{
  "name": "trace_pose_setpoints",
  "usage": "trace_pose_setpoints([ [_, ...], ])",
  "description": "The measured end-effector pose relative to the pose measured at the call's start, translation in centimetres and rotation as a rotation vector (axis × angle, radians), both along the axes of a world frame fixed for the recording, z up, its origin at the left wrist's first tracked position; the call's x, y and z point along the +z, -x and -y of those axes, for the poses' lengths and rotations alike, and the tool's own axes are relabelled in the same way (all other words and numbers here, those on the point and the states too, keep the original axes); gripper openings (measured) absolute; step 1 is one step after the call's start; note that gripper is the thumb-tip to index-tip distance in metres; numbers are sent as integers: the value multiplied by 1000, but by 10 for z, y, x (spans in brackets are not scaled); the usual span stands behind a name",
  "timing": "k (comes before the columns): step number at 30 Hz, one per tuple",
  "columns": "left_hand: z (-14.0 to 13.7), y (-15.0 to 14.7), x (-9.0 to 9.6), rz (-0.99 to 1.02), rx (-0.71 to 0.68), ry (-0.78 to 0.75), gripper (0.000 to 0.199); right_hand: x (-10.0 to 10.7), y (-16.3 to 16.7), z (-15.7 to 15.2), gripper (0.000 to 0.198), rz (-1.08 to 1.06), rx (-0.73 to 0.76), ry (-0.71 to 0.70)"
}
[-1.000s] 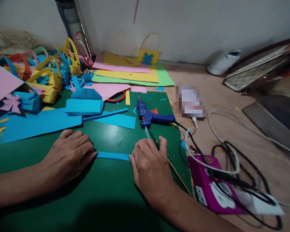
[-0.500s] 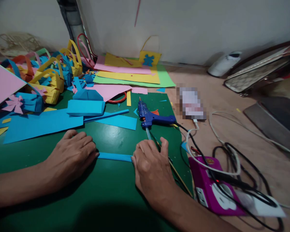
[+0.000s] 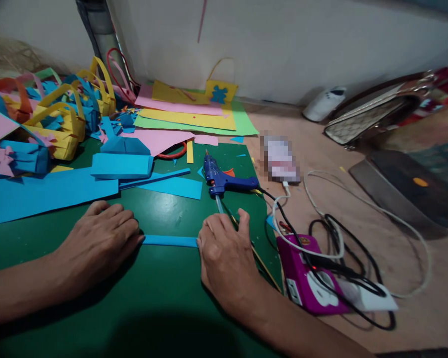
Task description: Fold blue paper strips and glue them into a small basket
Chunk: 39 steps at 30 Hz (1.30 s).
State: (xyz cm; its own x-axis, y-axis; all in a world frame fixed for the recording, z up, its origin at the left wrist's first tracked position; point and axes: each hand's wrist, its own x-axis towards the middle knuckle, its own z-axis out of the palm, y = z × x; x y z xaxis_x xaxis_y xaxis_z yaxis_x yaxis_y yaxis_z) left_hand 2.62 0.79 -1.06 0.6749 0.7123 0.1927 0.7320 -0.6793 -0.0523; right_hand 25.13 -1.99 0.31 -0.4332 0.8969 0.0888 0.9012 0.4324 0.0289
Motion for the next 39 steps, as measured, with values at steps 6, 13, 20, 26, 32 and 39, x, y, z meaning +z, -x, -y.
trace_pose_setpoints([
  [6, 0, -1, -1, -11, -4, -27, 28, -1, 3, -1, 18, 48, 22, -46],
  [13, 0, -1, 1, -60, 5, -55, 25, -1, 4, 1, 21, 115, 30, -113],
  [20, 3, 7, 1, -97, -199, -124, 39, 2, 14, 9, 42, 283, 255, -208],
  [26, 2, 15, -9, -10, -281, -225, 37, 7, 21, 10, 43, 404, 321, -180],
  [32, 3, 15, -10, -23, -306, -265, 30, 5, 23, 9, 42, 400, 358, -140],
  [39, 0, 14, -12, -20, -297, -257, 29, 1, -6, 21, 39, 431, 306, -178],
])
